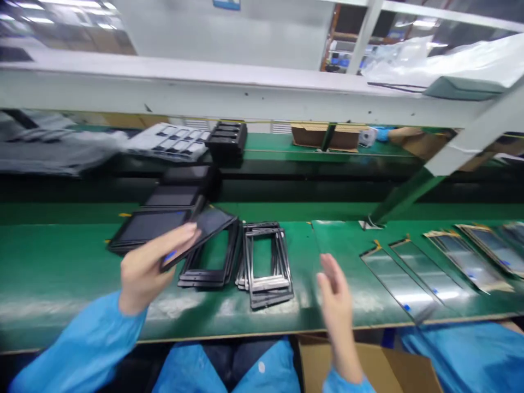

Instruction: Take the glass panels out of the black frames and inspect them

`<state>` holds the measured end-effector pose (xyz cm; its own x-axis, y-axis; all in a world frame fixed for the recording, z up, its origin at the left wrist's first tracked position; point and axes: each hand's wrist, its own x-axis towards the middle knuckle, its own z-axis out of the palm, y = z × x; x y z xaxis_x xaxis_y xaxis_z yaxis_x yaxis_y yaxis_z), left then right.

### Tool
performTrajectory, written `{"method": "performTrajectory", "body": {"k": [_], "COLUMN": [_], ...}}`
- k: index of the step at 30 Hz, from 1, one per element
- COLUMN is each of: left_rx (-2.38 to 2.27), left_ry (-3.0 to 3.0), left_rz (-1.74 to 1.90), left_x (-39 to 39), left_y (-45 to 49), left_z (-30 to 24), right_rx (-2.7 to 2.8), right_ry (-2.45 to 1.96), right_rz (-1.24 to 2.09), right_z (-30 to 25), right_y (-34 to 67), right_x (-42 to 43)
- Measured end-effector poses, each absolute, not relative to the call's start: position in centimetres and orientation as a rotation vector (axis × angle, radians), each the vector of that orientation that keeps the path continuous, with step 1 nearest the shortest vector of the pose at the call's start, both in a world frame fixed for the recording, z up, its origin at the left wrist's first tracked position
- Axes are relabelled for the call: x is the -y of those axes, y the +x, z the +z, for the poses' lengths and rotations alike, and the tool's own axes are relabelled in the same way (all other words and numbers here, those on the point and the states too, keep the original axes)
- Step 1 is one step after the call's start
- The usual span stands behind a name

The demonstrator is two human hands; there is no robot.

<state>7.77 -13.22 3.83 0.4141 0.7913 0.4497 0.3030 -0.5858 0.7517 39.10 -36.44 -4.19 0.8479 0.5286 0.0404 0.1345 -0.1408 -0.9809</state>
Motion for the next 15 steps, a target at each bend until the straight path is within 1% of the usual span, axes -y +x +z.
{"method": "performTrajectory", "body": {"k": [1,3,5,7,11,15], "left_rx": [-1.005,-1.355,-1.487,-1.541,-1.525,-1.430], "left_ry": [2.298,2.537,2.535,2.510,2.490,2.503], "left_rz": [1.083,0.895,0.795,0.701,0.539,0.481], "left_x": [10.0,4.0,-0.9,-4.2,-6.5,-6.1], "left_y": [7.1,6.1,5.8,5.8,5.4,5.2], "left_z": [4.6,5.5,5.5,4.8,3.0,1.7], "right_rx": [0.479,0.420,0.386,0.362,0.387,0.441], "right_ry": [-1.768,-1.911,-2.030,-2.130,-2.249,-2.306], "right_rz": [0.301,0.165,0.078,0.043,0.068,0.110], "right_z": [-5.0,-6.3,-7.2,-7.7,-9.2,-11.7], "right_y": [42.2,48.0,52.5,55.3,56.8,54.0], "right_x": [37.0,38.1,39.1,40.2,42.4,45.4]}}
